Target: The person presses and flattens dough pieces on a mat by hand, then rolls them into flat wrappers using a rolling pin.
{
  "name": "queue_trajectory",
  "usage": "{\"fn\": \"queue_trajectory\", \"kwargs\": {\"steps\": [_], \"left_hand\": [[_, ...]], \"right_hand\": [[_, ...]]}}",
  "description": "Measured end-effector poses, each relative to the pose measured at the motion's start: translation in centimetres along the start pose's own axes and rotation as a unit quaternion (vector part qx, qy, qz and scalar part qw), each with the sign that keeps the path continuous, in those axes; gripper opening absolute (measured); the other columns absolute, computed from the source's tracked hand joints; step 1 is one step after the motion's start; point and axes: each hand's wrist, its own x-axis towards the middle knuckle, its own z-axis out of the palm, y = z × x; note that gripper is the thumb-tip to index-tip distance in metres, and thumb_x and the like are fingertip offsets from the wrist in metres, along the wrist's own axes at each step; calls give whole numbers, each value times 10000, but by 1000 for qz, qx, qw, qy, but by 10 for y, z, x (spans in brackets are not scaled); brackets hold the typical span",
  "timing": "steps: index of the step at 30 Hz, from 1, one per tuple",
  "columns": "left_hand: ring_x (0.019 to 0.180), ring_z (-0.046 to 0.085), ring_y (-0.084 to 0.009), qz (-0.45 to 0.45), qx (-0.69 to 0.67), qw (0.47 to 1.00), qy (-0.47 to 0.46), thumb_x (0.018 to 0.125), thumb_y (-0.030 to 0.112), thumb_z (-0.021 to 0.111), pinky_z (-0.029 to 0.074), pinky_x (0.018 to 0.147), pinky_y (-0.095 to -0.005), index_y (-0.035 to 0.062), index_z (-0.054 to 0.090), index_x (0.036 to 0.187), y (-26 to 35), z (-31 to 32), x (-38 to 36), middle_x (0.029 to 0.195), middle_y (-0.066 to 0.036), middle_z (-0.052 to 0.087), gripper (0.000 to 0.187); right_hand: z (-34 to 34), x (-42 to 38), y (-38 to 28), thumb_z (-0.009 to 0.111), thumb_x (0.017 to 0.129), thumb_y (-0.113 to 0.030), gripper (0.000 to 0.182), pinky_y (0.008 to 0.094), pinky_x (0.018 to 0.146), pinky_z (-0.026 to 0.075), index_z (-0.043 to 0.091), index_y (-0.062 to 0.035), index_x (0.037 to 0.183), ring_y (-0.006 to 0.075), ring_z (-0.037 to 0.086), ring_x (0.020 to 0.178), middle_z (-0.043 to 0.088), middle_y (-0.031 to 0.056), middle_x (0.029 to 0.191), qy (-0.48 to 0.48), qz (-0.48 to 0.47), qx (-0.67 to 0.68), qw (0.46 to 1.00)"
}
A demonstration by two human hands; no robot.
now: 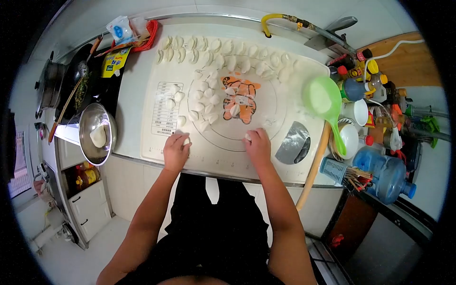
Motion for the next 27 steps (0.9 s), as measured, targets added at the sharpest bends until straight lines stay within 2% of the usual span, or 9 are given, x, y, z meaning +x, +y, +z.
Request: {"fn": "queue_trajectory", "kwargs": {"steps": [7,9,10,13,15,17,21,24,27], "left_hand": [[1021,588,-335,45,14,999,0,741,24,738,499,910,-411,32,694,1084,-14,5,-4,1091,-131,634,345],[1061,570,-352,60,3,998,-10,755,22,722,485,933,-419,31,683,1114,-16,9,-6,1143,-154,619,361],[1162,504,-396,12,8,1000,-2,790,81,706,434,991,-471,41,622,1218,0,2,3,1261,-192,546,438],[1332,328,-484,-73,78,994,15,856,226,669,302,1077,-587,72,452,1411,24,8,26,1464,-253,351,615],[1401,218,-527,-106,141,984,33,887,312,648,221,1105,-651,92,343,1500,24,18,40,1549,-276,229,719],[1443,100,-549,-110,260,956,-76,900,441,601,157,1101,-702,101,233,1551,16,30,40,1604,-266,103,822],[1444,120,-537,-109,270,953,-86,895,444,613,163,1101,-698,108,245,1550,18,29,43,1604,-265,111,822],[1451,160,-502,-111,214,968,-72,896,358,632,180,1130,-647,63,297,1522,18,17,42,1587,-273,181,770],[1413,278,-482,-77,-117,987,80,870,150,641,278,1142,-517,-37,443,1397,-3,-12,25,1513,-315,313,594]], "right_hand": [[6,-7,-3,782,681,-82,292,425,782,486,646,-43,937,337,563,910,550,124,942,10,-25,-26,999],[4,-7,0,765,735,-137,455,490,930,447,607,-60,1155,388,534,1097,554,180,1163,-14,-13,-64,998],[-1,0,-11,765,735,-137,455,490,930,447,607,-60,1155,388,534,1097,554,180,1163,-14,-12,-64,998],[8,20,-34,738,799,-290,712,632,1064,297,444,-103,1420,467,386,1324,419,252,1430,12,13,-139,990],[20,32,-35,687,838,-415,881,735,1082,129,243,-152,1552,498,211,1439,250,266,1562,-44,90,-197,975],[26,34,-30,682,835,-433,887,745,1075,119,243,-155,1554,504,208,1437,254,263,1560,-36,73,-212,974],[28,29,-22,686,826,-437,884,743,1079,107,262,-161,1551,490,225,1438,257,253,1561,-28,50,-242,969],[21,32,-26,686,834,-366,827,707,1110,106,303,-145,1533,459,245,1442,270,227,1561,-40,85,-188,978],[15,12,-6,676,842,-283,765,666,1133,150,336,-118,1508,430,275,1436,324,208,1535,3,45,-16,999]]}}
